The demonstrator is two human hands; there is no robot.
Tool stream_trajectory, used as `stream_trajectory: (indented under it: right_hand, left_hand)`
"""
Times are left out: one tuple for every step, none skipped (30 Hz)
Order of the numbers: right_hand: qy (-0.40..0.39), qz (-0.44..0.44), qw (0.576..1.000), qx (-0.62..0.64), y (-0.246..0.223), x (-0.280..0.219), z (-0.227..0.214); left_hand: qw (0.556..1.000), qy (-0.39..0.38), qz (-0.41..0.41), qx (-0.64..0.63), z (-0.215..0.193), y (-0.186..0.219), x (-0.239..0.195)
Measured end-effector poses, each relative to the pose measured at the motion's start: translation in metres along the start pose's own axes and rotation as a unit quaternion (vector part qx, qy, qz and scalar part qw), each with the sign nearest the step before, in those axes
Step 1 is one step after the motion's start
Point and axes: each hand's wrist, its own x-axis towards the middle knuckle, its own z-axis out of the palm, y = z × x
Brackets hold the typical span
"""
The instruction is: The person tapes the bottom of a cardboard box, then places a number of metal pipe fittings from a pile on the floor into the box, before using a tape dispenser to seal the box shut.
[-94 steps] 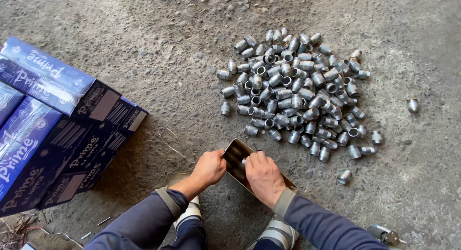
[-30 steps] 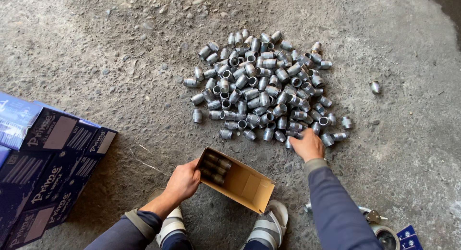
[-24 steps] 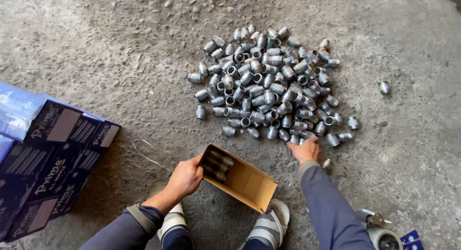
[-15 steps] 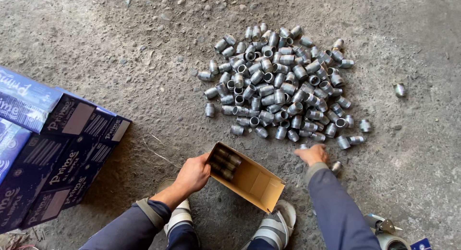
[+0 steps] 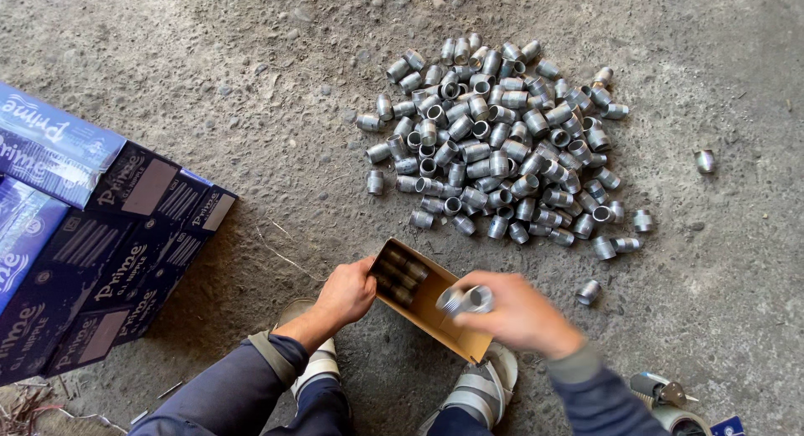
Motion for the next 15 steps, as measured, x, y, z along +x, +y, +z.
stream_trajectory:
  right_hand:
    - [-0.061, -0.001, 0.992, -0.108, -0.006, 0.007, 0.016]
    - [-0.061, -0.001, 0.992, -0.109, 0.005, 0.02, 0.041]
    - [-0.06, 0.022, 0.987, -0.15, 0.015, 0.034, 0.065]
    - [-0.061, 0.046, 0.978, -0.193, 0.026, 0.047, 0.088]
    - [-0.062, 0.047, 0.978, -0.195, 0.053, 0.064, 0.102]
    - [-0.053, 0.056, 0.978, -0.195, 0.078, 0.083, 0.119]
    - [-0.043, 0.065, 0.977, -0.196, 0.103, 0.102, 0.135]
    - [-0.045, 0.063, 0.978, -0.196, 0.118, 0.112, 0.147]
    - [-0.045, 0.063, 0.98, -0.185, 0.133, 0.122, 0.158]
    - [-0.042, 0.064, 0.982, -0.173, 0.15, 0.132, 0.168]
    - [-0.042, 0.064, 0.982, -0.172, 0.137, 0.125, 0.158]
    - [-0.06, 0.077, 0.984, -0.148, 0.126, 0.116, 0.149]
    - [-0.079, 0.089, 0.985, -0.123, 0.114, 0.108, 0.14]
    - [-0.08, 0.09, 0.985, -0.124, 0.125, 0.114, 0.14]
    - [-0.077, 0.09, 0.984, -0.131, 0.135, 0.12, 0.141]
  left_hand:
    - [1.0, 0.007, 0.011, 0.008, -0.003, 0.005, -0.005]
    - [1.0, 0.007, 0.011, 0.008, -0.002, 0.003, -0.004]
    - [1.0, 0.016, 0.021, 0.0, -0.001, 0.001, -0.002]
    - [0.999, 0.024, 0.029, -0.01, 0.002, -0.001, -0.002]
    - [0.999, 0.024, 0.029, -0.013, 0.003, 0.001, 0.001]
    - [1.0, 0.01, 0.011, -0.014, 0.002, 0.0, 0.002]
    - [1.0, -0.003, -0.006, -0.015, 0.001, -0.001, 0.003]
    - [1.0, -0.002, -0.008, -0.015, 0.0, -0.001, 0.0]
    - [1.0, -0.003, -0.005, -0.011, -0.001, -0.001, -0.003]
    - [1.0, -0.005, 0.001, -0.008, -0.001, 0.002, -0.004]
    - [1.0, -0.006, 0.001, -0.007, -0.004, 0.003, -0.006]
    - [1.0, -0.008, -0.002, -0.009, -0.006, 0.005, -0.009]
    - [1.0, -0.011, -0.005, -0.012, -0.007, 0.006, -0.012]
    - [1.0, -0.011, -0.005, -0.013, -0.006, 0.004, -0.01]
    - [1.0, -0.006, -0.001, -0.013, -0.004, 0.003, -0.009]
